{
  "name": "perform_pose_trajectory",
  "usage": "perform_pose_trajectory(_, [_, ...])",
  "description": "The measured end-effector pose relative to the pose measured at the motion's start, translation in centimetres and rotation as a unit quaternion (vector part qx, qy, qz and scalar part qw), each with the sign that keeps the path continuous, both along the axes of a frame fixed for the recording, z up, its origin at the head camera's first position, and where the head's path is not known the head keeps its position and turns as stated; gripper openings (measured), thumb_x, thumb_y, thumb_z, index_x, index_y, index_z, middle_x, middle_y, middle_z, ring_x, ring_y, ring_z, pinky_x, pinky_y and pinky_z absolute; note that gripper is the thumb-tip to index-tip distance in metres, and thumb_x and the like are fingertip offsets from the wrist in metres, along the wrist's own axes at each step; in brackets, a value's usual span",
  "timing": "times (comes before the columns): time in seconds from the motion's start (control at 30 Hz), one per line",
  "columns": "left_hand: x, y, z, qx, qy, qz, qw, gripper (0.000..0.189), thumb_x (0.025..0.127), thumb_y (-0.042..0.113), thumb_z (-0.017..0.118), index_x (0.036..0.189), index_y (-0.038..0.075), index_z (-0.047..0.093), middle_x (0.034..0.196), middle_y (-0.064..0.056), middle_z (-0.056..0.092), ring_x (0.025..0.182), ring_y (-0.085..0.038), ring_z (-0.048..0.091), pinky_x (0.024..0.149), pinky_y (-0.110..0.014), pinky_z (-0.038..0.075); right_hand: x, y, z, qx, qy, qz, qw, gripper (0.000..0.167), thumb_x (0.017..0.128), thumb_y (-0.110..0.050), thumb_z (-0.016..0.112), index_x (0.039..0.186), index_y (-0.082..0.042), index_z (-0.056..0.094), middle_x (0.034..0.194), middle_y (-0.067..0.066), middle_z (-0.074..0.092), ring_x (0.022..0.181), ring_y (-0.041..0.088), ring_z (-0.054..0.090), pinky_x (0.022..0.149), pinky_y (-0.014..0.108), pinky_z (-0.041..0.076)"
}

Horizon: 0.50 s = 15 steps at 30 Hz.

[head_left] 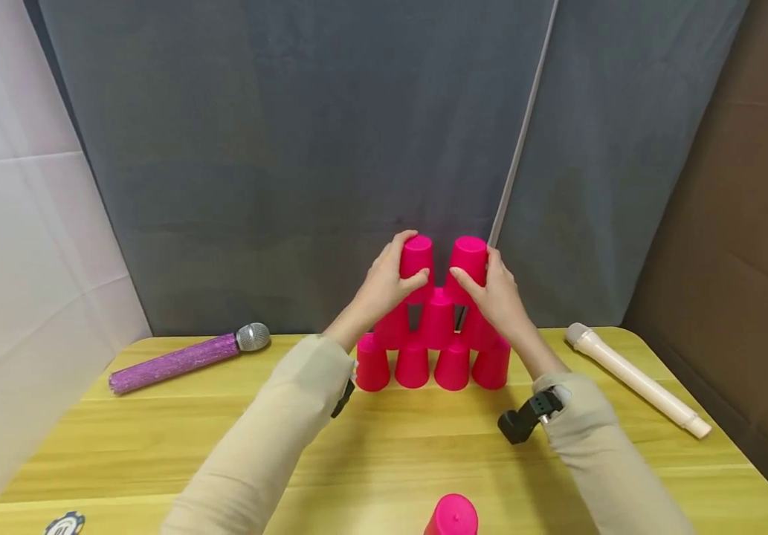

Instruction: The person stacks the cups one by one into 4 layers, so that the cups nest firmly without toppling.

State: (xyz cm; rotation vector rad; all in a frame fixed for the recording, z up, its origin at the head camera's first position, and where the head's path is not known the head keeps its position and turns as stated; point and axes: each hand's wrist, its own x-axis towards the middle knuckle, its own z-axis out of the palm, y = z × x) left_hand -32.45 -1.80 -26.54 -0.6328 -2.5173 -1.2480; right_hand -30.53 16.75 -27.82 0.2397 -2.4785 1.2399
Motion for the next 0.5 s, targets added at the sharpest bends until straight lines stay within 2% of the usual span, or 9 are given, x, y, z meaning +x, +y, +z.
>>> perform_pose_trajectory(0.17, [-0.2, 0.2, -0.1, 0.003, -0.001, -0.001, 1.0000, 0.064, 0.081, 0.017, 0.066, 0.135, 0.018, 0.030, 0.120, -0.011, 0.048, 0.100, -0.025, 0.054, 0.078, -0.037, 0.053, 0.1, 0.3, -0.1, -0.004, -0.026, 0.016, 0.9995, 0.071, 0.086, -0.034, 0.061, 0.137, -0.002, 0.023, 0.128, 0.018, 0.046, 0.112, 0.033, 0.052, 0.094, 0.048, 0.045])
perform_pose_trajectory(0.3, [-0.2, 0.5, -0.2, 0.010, -0.008, -0.001, 0.9999, 0.065, 0.081, 0.017, 0.066, 0.136, 0.019, 0.030, 0.121, -0.010, 0.047, 0.100, -0.025, 0.054, 0.077, -0.036, 0.054, 0.9, 1.1, -0.6, 0.002, -0.055, 0.008, 0.9984, 0.083, 0.083, -0.042, 0.062, 0.141, -0.004, 0.017, 0.140, 0.017, 0.037, 0.126, 0.034, 0.042, 0.098, 0.048, 0.042])
perform_pose_trajectory(0.43, [-0.2, 1.0, -0.2, 0.008, -0.011, -0.001, 0.9999, 0.066, 0.081, 0.017, 0.066, 0.136, 0.019, 0.029, 0.120, -0.010, 0.047, 0.099, -0.024, 0.054, 0.076, -0.035, 0.054, 2.3, 2.5, -1.4, 0.015, -0.042, -0.014, 0.9989, 0.090, 0.079, -0.047, 0.065, 0.142, -0.005, 0.016, 0.146, 0.016, 0.028, 0.135, 0.033, 0.029, 0.103, 0.051, 0.036])
perform_pose_trajectory(0.5, [-0.2, 1.2, -0.2, 0.006, -0.012, 0.002, 0.9999, 0.067, 0.080, 0.017, 0.066, 0.136, 0.019, 0.029, 0.119, -0.010, 0.047, 0.098, -0.024, 0.054, 0.075, -0.035, 0.054, 3.2, 3.0, -1.8, 0.023, -0.028, -0.020, 0.9992, 0.086, 0.079, -0.045, 0.066, 0.140, -0.004, 0.020, 0.144, 0.016, 0.030, 0.133, 0.033, 0.031, 0.103, 0.051, 0.035])
